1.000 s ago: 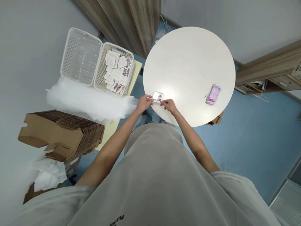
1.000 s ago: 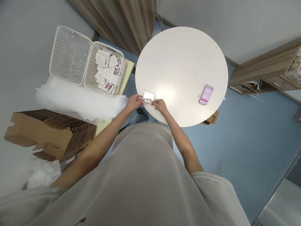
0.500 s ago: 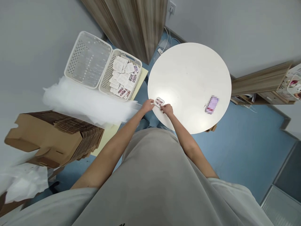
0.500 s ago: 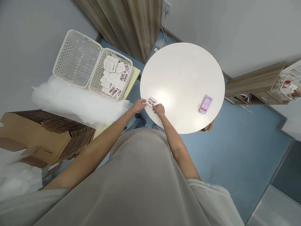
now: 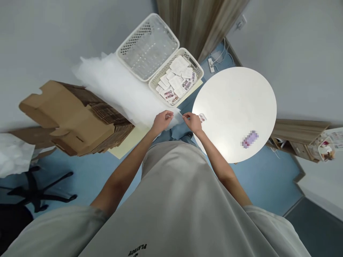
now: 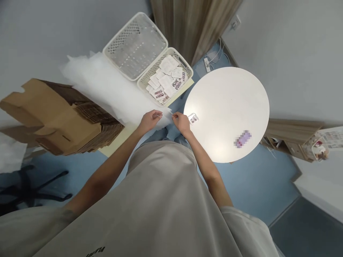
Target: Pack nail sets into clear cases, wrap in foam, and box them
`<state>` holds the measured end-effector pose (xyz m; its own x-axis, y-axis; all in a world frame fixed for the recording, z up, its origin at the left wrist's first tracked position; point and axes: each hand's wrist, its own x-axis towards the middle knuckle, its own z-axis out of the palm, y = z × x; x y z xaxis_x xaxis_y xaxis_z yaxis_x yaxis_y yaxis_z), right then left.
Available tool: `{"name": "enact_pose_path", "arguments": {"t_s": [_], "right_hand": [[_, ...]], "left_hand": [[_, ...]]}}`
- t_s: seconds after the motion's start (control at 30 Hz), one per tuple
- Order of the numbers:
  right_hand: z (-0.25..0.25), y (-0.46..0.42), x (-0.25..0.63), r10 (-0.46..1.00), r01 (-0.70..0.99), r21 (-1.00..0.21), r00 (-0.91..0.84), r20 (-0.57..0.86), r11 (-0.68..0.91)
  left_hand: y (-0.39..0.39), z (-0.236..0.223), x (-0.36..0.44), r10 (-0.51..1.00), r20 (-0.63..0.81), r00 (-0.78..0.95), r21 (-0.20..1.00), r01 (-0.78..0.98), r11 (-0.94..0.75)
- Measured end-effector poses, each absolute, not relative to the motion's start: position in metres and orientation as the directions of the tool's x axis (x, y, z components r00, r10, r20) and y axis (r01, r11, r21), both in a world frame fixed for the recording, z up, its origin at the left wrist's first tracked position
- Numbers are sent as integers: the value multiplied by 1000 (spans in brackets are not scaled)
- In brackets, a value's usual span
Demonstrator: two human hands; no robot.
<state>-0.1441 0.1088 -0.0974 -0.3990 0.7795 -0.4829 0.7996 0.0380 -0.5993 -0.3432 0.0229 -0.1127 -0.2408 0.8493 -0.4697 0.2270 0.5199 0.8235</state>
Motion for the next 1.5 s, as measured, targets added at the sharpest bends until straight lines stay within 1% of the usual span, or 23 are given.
{"name": "enact_pose_path", "arguments": {"t_s": [0.1, 0.2, 0.33, 0.47, 0.57, 0.67, 0.77, 0.9, 1.07, 1.17, 1.27, 1.33, 1.43, 1.5], "right_hand": [[-86, 105, -199, 710, 761, -627, -535, -459, 168], [-83, 99, -258, 626, 738, -614, -625, -466, 280], [-93, 91, -331, 561, 761, -516, -643, -522, 392], [-111, 85, -385, 578, 798, -376, -601, -552, 471], [-124, 81, -405, 586, 822, -279, -554, -590, 496], [-133, 79, -412, 578, 823, -223, -534, -617, 523], [-137, 79, -411, 566, 811, -194, -536, -626, 553], [-137, 83, -409, 551, 798, -189, -545, -632, 572], [-119, 89, -399, 573, 825, -244, -538, -619, 510], [-101, 90, -387, 609, 816, -316, -573, -549, 484], [-79, 92, -369, 657, 780, -444, -617, -434, 441], [-63, 95, -354, 694, 747, -543, -621, -364, 384], [-40, 103, -328, 768, 678, -688, -576, -279, 258], [-28, 108, -307, 823, 629, -759, -514, -243, 168]], "left_hand": [[5, -103, -376, 816, -461, -349, 826, 168, 538], [-14, -96, -404, 785, -441, -435, 840, 108, 531], [-40, -91, -435, 746, -433, -506, 851, 44, 524], [-60, -88, -454, 743, -430, -513, 863, 8, 505], [-68, -87, -462, 733, -439, -519, 862, -14, 507], [-68, -88, -465, 732, -449, -513, 859, -23, 511], [-66, -89, -467, 736, -451, -504, 860, -23, 511], [-61, -91, -469, 744, -456, -488, 863, -38, 504], [-50, -95, -471, 744, -473, -472, 856, -47, 515], [-43, -96, -472, 736, -465, -492, 857, -43, 513], [-36, -96, -471, 734, -441, -517, 870, -45, 491], [-30, -96, -470, 718, -436, -543, 871, -52, 489], [-18, -93, -465, 681, -458, -572, 863, -103, 494], [-6, -89, -459, 676, -498, -543, 856, -182, 485]]}}
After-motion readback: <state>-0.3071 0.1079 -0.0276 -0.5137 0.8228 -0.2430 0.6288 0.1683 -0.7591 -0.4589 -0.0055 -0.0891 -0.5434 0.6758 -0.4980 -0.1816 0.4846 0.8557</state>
